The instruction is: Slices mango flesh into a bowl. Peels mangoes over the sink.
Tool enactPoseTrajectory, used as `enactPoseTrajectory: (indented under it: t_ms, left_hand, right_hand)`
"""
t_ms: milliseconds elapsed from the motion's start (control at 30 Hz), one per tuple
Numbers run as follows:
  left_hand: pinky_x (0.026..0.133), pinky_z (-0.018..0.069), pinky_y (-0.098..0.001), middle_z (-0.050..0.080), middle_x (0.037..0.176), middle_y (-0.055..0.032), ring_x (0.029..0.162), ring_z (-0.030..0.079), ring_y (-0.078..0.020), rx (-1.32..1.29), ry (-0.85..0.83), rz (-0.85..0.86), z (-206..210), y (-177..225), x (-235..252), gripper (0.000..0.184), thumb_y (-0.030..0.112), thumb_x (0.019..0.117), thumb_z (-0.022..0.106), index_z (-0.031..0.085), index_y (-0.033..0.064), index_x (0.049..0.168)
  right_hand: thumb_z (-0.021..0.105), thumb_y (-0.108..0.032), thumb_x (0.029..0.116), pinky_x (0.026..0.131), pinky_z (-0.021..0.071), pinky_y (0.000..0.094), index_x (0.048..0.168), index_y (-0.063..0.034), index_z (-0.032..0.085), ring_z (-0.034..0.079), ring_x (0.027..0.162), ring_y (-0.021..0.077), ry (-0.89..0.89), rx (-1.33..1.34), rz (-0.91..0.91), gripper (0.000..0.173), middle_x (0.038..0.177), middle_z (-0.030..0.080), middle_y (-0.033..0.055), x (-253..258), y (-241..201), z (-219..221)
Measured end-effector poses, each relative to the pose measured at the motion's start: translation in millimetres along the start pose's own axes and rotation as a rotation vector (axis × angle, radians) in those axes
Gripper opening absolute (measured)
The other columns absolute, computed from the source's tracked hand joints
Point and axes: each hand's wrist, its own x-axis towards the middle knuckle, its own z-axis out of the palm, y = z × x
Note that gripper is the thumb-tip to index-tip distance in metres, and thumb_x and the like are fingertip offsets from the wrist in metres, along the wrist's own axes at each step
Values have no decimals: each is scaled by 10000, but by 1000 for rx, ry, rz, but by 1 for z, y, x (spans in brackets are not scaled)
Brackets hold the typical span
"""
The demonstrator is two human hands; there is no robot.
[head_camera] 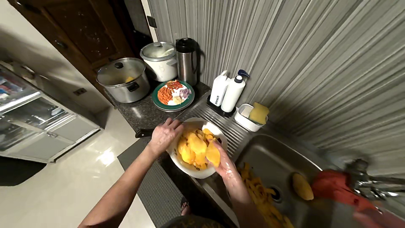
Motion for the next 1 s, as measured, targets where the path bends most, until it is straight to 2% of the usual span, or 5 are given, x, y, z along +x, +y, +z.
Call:
enactPoseTrajectory:
  t_ms: [100, 200, 333, 633, 1000]
  left_hand:
    - [717, 586, -549, 682, 1207, -174, 1083, 669, -417, -65, -39, -117, -3, -6, -5, 271, 188, 1004, 630, 687, 133, 1263]
    - [880, 584, -396, 690, 1248, -70, 1041, 688, -185, -691, -99, -331, -2, 16, -26, 436, 390, 979, 671, 658, 138, 1335]
    - [551, 503, -239, 700, 1139, -30, 719, 620, -78, -1505, -274, -358, 2, 77, -55, 396, 262, 998, 652, 613, 100, 1357]
    - [987, 551, -313, 682, 1265, -48, 1111, 660, -95, -1159, -193, -182, 10, 108, -50, 398, 340, 1000, 661, 653, 118, 1331]
    - [971, 571, -358, 683, 1270, -49, 1145, 668, -135, -779, -71, -60, 11, 108, -86, 412, 447, 1017, 604, 672, 167, 1313]
  right_hand:
    - [436, -334, 1094, 761, 597, 397, 1409, -63, 491, 679, 946, 237, 5, 24, -45, 420, 1161, 653, 153, -3, -2, -3]
    - [292, -389, 1118, 670, 608, 340, 1349, -81, 488, 698, 781, 223, -119, 278, -45, 432, 983, 680, 147, 1, -4, -9]
    - [343, -354, 1090, 672, 616, 366, 1259, -106, 557, 704, 801, 250, -313, 817, 28, 369, 980, 672, 145, 8, 2, -13]
    - [180, -690, 1011, 694, 586, 364, 1327, -51, 563, 675, 829, 229, -255, 591, -28, 810, 1015, 671, 150, 3, 5, 10]
    - [262, -416, 1059, 553, 574, 350, 1327, -100, 529, 695, 743, 236, -207, 697, 9, 493, 1009, 685, 131, 7, -17, 4]
